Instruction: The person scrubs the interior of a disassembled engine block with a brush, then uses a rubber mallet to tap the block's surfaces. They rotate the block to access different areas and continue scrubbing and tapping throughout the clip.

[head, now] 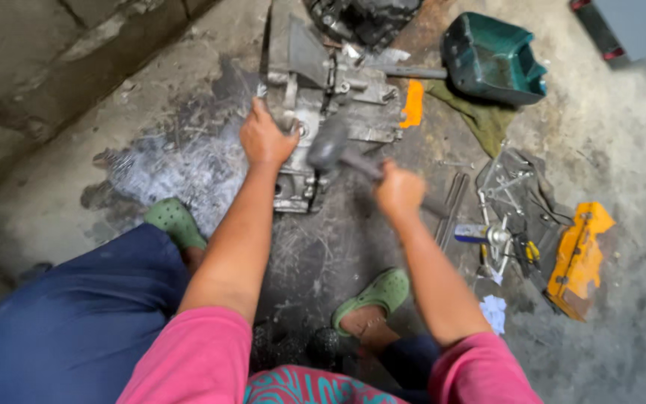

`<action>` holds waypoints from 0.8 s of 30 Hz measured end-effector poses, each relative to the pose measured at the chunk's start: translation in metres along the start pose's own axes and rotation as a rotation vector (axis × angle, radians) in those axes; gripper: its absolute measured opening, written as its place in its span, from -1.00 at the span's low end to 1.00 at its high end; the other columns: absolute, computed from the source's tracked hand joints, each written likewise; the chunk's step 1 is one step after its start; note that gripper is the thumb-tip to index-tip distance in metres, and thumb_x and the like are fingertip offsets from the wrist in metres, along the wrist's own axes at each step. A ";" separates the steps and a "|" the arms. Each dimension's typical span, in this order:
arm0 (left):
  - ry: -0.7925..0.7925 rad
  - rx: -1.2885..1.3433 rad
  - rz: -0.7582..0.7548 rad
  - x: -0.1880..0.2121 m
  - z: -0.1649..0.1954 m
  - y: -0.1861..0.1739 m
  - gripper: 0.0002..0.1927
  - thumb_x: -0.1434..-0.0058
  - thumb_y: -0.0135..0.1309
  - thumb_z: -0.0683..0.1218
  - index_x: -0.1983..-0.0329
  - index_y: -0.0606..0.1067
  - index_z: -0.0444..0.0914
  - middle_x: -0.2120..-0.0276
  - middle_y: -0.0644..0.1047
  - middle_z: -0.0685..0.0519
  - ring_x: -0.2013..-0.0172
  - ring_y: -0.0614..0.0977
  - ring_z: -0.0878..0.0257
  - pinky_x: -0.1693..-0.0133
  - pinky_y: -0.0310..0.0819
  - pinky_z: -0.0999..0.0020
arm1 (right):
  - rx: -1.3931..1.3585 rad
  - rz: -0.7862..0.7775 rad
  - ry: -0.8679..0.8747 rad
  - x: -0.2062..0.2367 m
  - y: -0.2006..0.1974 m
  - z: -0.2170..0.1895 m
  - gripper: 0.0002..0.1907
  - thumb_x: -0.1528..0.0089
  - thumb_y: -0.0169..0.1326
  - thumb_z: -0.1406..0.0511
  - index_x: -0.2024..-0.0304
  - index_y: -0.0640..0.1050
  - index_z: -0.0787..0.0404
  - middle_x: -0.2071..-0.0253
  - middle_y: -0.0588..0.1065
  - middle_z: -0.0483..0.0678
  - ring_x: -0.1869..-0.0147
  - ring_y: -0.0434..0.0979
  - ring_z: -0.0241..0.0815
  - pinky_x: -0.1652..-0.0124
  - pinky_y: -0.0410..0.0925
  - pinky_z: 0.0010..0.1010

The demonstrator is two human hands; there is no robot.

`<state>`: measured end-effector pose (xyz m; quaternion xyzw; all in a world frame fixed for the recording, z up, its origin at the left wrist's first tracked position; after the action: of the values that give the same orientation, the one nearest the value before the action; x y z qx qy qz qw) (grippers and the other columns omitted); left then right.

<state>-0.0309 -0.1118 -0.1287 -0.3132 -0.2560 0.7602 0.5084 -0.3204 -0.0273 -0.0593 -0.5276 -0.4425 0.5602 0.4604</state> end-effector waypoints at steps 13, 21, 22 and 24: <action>0.072 -0.013 0.109 -0.002 -0.006 0.005 0.06 0.01 0.41 0.28 -0.28 0.25 -0.53 0.13 0.58 -0.35 0.14 0.61 -0.26 0.06 0.48 -0.02 | -0.604 0.262 -0.274 0.028 -0.080 -0.061 -0.73 -0.08 0.34 0.30 0.30 0.47 0.11 0.45 0.50 0.06 0.34 0.56 0.14 0.29 0.40 -0.07; -0.056 -0.069 -0.063 0.005 0.006 -0.008 0.13 0.10 0.37 0.28 -0.32 0.20 -0.53 0.12 0.57 -0.37 0.13 0.61 -0.25 0.06 0.48 -0.02 | -0.208 -0.015 0.243 -0.006 -0.016 -0.016 -0.64 0.02 0.34 0.25 0.15 0.65 0.05 0.43 0.59 0.09 0.34 0.62 0.17 0.33 0.43 -0.03; -0.023 -0.083 -0.039 0.001 0.007 -0.009 0.18 0.18 0.39 0.28 -0.31 0.18 -0.54 0.13 0.56 -0.39 0.15 0.61 -0.25 0.09 0.48 -0.02 | -0.181 -0.040 0.152 -0.007 -0.008 -0.013 -0.57 0.09 0.34 0.25 0.13 0.66 0.03 0.46 0.58 0.11 0.35 0.62 0.17 0.31 0.44 -0.04; -0.092 -0.082 -0.011 -0.002 0.007 -0.008 0.15 0.04 0.38 0.29 -0.37 0.17 -0.52 0.14 0.57 -0.37 0.13 0.61 -0.26 0.06 0.46 -0.06 | -0.170 -0.030 0.058 -0.002 0.000 -0.008 -0.53 0.12 0.35 0.25 0.11 0.67 0.04 0.46 0.59 0.13 0.35 0.62 0.19 0.31 0.44 -0.03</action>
<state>-0.0301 -0.1111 -0.1179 -0.2971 -0.3118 0.7599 0.4869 -0.3127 -0.0292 -0.0592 -0.5741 -0.4827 0.4982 0.4350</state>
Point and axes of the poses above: each hand's wrist, its own x-axis away from the middle knuckle, its own y-axis out of the palm, z = x × y, the point moved 1 cm from there along -x, towards the middle knuckle
